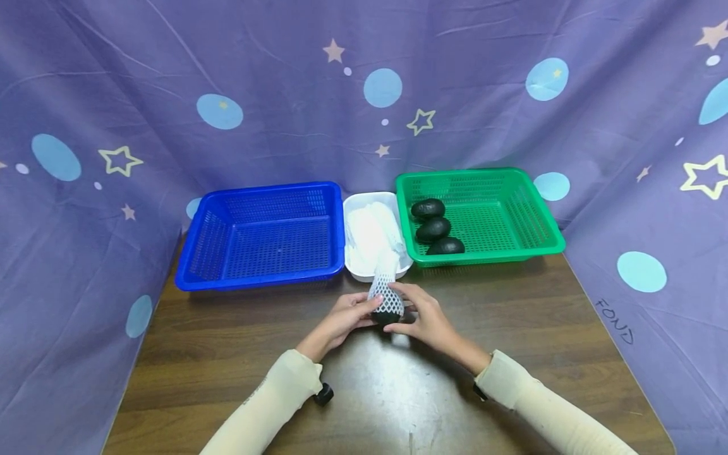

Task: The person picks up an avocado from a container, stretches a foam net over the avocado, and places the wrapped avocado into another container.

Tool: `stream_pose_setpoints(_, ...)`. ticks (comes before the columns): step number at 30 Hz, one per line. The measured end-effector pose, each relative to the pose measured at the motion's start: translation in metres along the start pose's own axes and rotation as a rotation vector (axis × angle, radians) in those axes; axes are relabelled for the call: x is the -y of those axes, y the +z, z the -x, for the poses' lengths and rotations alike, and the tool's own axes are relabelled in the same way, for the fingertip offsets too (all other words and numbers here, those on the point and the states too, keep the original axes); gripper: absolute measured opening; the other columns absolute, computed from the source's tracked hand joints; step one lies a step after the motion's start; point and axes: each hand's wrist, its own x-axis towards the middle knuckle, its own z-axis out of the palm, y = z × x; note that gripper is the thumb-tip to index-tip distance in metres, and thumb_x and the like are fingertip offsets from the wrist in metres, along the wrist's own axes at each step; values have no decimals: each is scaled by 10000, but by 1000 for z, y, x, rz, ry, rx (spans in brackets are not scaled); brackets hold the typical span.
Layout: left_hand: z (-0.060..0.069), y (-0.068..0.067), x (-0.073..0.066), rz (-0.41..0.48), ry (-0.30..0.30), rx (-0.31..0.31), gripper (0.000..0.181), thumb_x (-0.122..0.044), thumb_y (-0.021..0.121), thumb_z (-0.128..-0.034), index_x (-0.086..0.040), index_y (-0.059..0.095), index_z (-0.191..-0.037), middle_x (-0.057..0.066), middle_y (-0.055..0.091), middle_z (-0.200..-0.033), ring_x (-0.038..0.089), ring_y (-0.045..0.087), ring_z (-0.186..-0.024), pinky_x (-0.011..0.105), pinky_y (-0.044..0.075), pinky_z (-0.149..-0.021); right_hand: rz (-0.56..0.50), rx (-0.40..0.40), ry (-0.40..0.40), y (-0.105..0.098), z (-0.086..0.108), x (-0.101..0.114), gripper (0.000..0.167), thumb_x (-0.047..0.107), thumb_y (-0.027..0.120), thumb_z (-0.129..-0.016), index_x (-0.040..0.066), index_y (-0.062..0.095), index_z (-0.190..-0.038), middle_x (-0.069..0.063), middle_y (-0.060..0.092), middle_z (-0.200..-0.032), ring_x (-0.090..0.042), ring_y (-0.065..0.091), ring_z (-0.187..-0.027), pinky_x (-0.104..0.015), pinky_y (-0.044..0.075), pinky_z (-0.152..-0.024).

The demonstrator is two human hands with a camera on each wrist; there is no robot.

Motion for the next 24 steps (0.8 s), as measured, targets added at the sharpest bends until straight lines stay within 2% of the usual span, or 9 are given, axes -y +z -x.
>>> stream_pose_setpoints(5, 0, 8, -2, -13, 22, -63, 505, -240, 645, -1003, 111, 552, -1354, 241, 692, -1238, 156, 710, -985, 364, 594, -949, 1, -97, -40, 5, 1, 1, 735, 78, 938, -688, -30, 606, -1334, -174, 664, -1234, -307, 689, -1070, -343, 635, -792)
stream_pose_setpoints(9, 2, 18, -3, -21, 32, -140, 512, -260, 666, -989, 106, 575, -1336, 256, 687, -1250, 175, 713, -1019, 364, 593, -948, -23, -132, -10, 7, 2, 4, 695, 54, 929, -696, -49, 611, -1306, -186, 658, -1166, -318, 692, -1038, -367, 640, -778)
stream_pose_setpoints(12, 5, 26, -3, -39, 54, -188, 518, -266, 683, -980, 108, 586, -1325, 262, 680, -1263, 191, 704, -1062, 355, 593, -947, -17, -130, 38, 8, 2, 5, 717, 69, 931, -699, -32, 589, -1321, -182, 643, -1173, -315, 690, -1047, -377, 639, -788)
stream_pose_setpoints(15, 8, 31, -4, -100, 89, -237, 534, -281, 730, -945, 94, 608, -1305, 244, 705, -1224, 171, 695, -1050, 307, 595, -913, 9, -100, 72, 7, 3, 4, 810, 89, 936, -700, 12, 528, -1395, -169, 623, -1225, -299, 671, -1088, -369, 633, -820)
stream_pose_setpoints(17, 9, 31, -4, -125, 108, -270, 516, -302, 736, -940, 79, 627, -1271, 217, 736, -1150, 152, 700, -980, 299, 599, -868, 26, -83, 78, 7, 3, 3, 859, 105, 938, -704, 49, 494, -1437, -154, 614, -1242, -284, 655, -1099, -360, 628, -841)
stream_pose_setpoints(19, 8, 27, -4, -93, 104, -291, 460, -336, 684, -975, 53, 634, -1214, 154, 754, -1032, 116, 689, -874, 318, 603, -839, -8, -74, 92, 6, 2, 3, 884, 107, 934, -710, 78, 472, -1462, -152, 616, -1254, -273, 650, -1103, -357, 625, -851)
stream_pose_setpoints(21, 6, 21, -4, -8, 94, -257, 413, -339, 588, -1034, 42, 583, -1191, 97, 728, -977, 103, 677, -814, 367, 614, -854, -91, -70, 121, 5, 2, 3, 868, 95, 922, -725, 96, 463, -1462, -158, 627, -1246, -258, 661, -1086, -340, 627, -840)
stream_pose_setpoints(22, 5, 18, -4, 44, 83, -219, 405, -343, 530, -1062, 37, 549, -1201, 86, 713, -983, 110, 680, -816, 397, 613, -882, -149, -68, 141, 4, 2, 3, 859, 83, 914, -732, 101, 457, -1459, -168, 629, -1254, -251, 672, -1082, -330, 628, -833)
stream_pose_setpoints(24, 3, 11, -4, 142, 50, -80, 449, -367, 400, -1105, 25, 471, -1311, 136, 685, -1108, 165, 695, -926, 456, 568, -996, -264, -63, 180, 3, 2, 5, 848, 54, 898, -747, 108, 437, -1457, -193, 632, -1278, -252, 692, -1074, -312, 630, -815)
